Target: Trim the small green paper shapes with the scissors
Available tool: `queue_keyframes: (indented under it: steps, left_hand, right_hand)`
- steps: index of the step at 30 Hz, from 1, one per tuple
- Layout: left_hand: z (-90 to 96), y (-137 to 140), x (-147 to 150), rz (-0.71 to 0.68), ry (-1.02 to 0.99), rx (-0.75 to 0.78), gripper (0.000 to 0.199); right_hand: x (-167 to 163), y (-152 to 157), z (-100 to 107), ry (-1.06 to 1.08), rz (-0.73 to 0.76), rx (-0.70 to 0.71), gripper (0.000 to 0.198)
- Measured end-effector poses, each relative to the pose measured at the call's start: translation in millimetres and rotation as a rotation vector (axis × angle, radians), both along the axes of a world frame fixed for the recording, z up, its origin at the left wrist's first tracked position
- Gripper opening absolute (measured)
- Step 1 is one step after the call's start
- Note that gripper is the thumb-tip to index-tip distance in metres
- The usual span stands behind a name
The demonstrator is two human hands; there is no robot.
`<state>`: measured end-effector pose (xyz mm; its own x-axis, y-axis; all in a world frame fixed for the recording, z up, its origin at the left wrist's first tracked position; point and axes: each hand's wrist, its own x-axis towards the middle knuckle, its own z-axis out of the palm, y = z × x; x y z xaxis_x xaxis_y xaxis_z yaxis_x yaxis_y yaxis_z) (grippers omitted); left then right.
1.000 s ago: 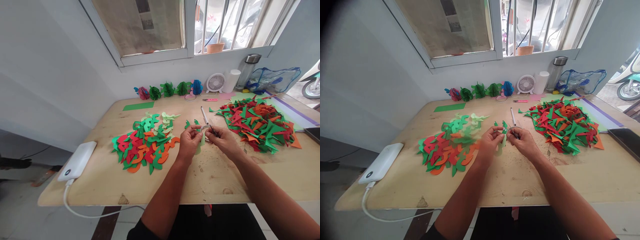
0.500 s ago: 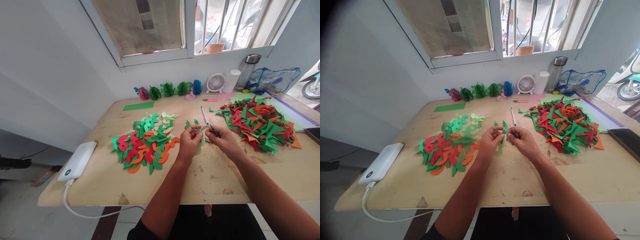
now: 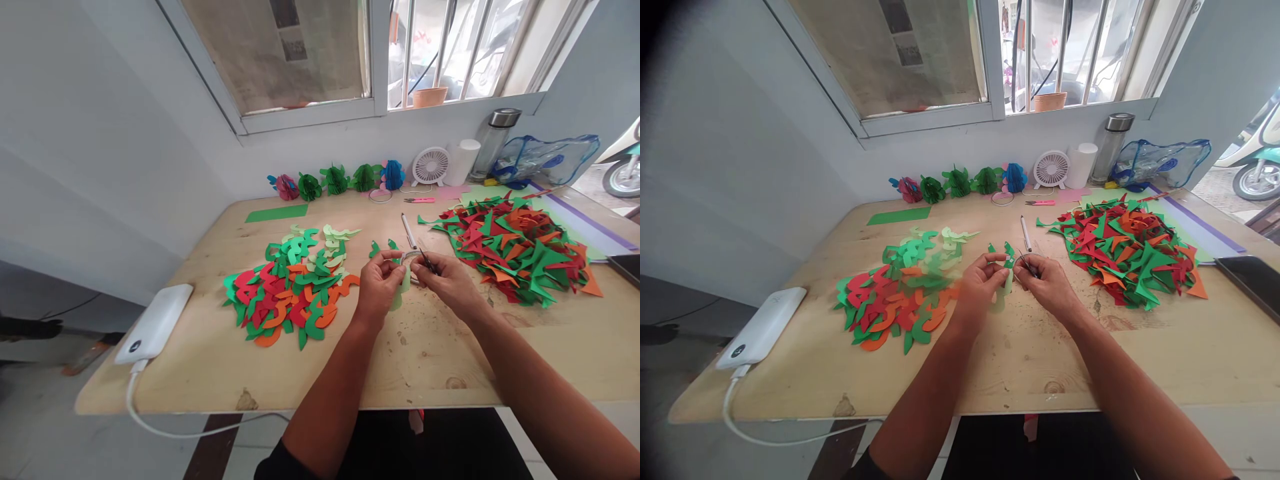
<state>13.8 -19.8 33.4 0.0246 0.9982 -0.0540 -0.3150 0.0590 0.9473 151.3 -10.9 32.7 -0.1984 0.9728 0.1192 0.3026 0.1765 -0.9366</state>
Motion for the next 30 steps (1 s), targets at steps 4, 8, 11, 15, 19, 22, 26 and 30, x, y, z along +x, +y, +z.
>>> queue_keyframes:
  steps: [4,8,11,15,19,22,26,30]
  left_hand:
    - [-0.2,0.1,-0.1,0.004,0.007,-0.002,0.023]
    - [-0.8,0.4,-0.2,0.012,0.006,0.004,0.023]
    - [-2.2,1.4,0.1,0.011,0.006,-0.001,0.024]
    - [-5.4,3.1,0.7,0.015,-0.001,0.006,0.026]
    - [-7.0,3.5,0.8,0.007,-0.007,0.016,0.026]
    - [-5.5,2.3,0.3,0.005,0.002,0.012,0.026]
    - [-3.5,1.5,0.1,0.008,0.021,0.011,0.024]
    - [-4.0,2.4,0.5,0.020,0.010,0.027,0.024]
  right_hand:
    - [0.3,0.3,0.2,-0.002,-0.001,0.004,0.023]
    - [-0.4,-0.3,2.7,-0.025,-0.005,0.017,0.023]
    - [-0.8,-0.7,3.5,-0.028,-0.012,0.012,0.022]
    - [0.3,0.3,0.0,0.000,-0.007,0.005,0.021]
    - [1.2,1.8,-3.2,0.012,0.005,0.009,0.019]
    - [0.7,1.6,-2.5,0.003,0.001,0.006,0.019]
    - [-0.4,0.9,-0.3,-0.021,-0.020,0.011,0.022]
    - [-0.2,1.4,-1.5,-0.045,-0.028,0.028,0.023]
